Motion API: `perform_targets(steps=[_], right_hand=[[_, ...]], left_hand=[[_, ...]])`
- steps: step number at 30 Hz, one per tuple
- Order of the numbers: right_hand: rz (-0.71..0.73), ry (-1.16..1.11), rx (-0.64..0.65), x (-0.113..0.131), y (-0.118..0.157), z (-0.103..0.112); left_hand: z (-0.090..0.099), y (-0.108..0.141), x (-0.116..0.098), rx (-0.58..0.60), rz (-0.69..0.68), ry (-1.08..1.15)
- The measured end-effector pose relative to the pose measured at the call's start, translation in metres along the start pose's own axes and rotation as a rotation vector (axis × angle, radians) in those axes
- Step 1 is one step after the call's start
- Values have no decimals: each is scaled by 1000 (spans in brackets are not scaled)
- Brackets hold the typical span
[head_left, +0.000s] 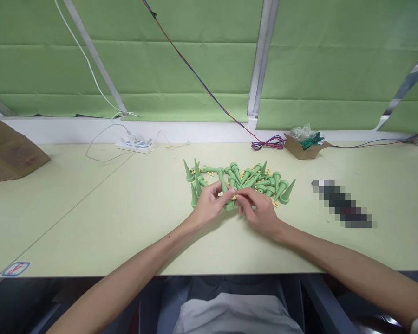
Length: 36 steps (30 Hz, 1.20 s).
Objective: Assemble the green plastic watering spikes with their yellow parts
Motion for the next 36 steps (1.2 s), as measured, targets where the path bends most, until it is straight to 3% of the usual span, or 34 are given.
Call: perform_targets(steps=[20,28,36], right_hand=[[-154,6,112,-13,-1,-6],[-186,52,154,-14,-2,-4],[-193,-43,206,-15,3,-9]], left_hand=[[3,-2,1,-30,-63,-190],[1,-3,1,-21,-67,-188],[4,-4,-2,-59,-41,-73]])
Point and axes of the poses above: each hand's wrist, its own y-axis away from the middle knuckle, its own z-axis out of the back of the hand, x = y × z, the point moved 6 cm from there along -y, towards the middle knuckle, and after that the axes turned 14 degrees about y, right-handed, at the moved point
